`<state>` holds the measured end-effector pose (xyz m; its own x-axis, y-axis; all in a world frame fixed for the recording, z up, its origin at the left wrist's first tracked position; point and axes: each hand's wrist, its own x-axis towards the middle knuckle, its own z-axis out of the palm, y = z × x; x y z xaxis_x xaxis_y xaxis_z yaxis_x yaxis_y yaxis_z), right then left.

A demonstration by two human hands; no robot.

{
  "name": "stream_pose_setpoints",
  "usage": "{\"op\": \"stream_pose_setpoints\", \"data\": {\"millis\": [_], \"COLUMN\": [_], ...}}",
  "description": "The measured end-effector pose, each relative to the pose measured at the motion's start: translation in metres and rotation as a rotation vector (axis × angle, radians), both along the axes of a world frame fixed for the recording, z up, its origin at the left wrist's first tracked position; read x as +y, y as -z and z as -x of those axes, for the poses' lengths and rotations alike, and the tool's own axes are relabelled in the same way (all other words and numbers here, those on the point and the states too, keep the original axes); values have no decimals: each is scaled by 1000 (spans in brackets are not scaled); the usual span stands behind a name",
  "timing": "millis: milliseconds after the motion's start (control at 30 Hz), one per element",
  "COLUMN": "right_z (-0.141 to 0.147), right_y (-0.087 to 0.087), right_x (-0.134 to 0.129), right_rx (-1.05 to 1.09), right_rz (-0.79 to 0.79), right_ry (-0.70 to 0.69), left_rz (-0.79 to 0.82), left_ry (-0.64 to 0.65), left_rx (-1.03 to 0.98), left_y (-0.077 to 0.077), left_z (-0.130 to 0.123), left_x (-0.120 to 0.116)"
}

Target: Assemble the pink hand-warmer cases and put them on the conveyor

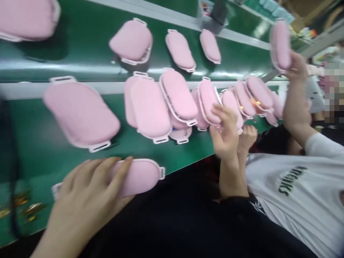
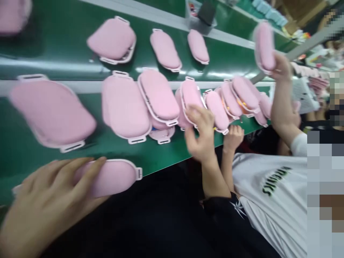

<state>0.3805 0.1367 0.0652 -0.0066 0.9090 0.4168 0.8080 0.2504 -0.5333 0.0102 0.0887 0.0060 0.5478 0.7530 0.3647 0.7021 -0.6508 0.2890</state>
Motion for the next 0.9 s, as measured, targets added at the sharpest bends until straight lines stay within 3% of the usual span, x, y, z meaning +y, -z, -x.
{"op": "stream_pose_setpoints", "data": {"millis": [100, 167, 233, 333, 467, 533, 633, 767, 833, 900], "right_z": [71, 102, 116, 115, 114, 120, 131, 130, 121, 111], "right_y": [16, 28, 39, 50, 60, 65, 72, 74, 71, 68], "right_x": [-39, -51, -49, -34, -25, -27, -31, -28, -26, -25], "right_rx": [325, 405, 421, 396, 442, 496, 560, 569, 565, 553], "right_rz": [337, 417, 331, 130, 6, -65, -134, -112, -44, 6], "right_ry": [-436, -525, -542, -586, -646, -609, -522, -556, -633, -722], "left_rz": [-308, -424, -457, -312, -62, -21, -101, -177, -113, 65], "left_ry": [-24, -112, -171, -113, 29, 29, -41, -63, -86, -162], "left_rx": [126, 90, 85, 51, -91, -143, -194, -209, -191, -173], "left_y": [-10, -8, -7, -15, -34, -36, -30, -24, -27, -32], "left_z": [-11, -16, -19, -19, -18, -20, -27, -29, -23, -17], "left_x": [-3, -7, -8, -1, 13, 15, 9, 1, 1, 9]}}
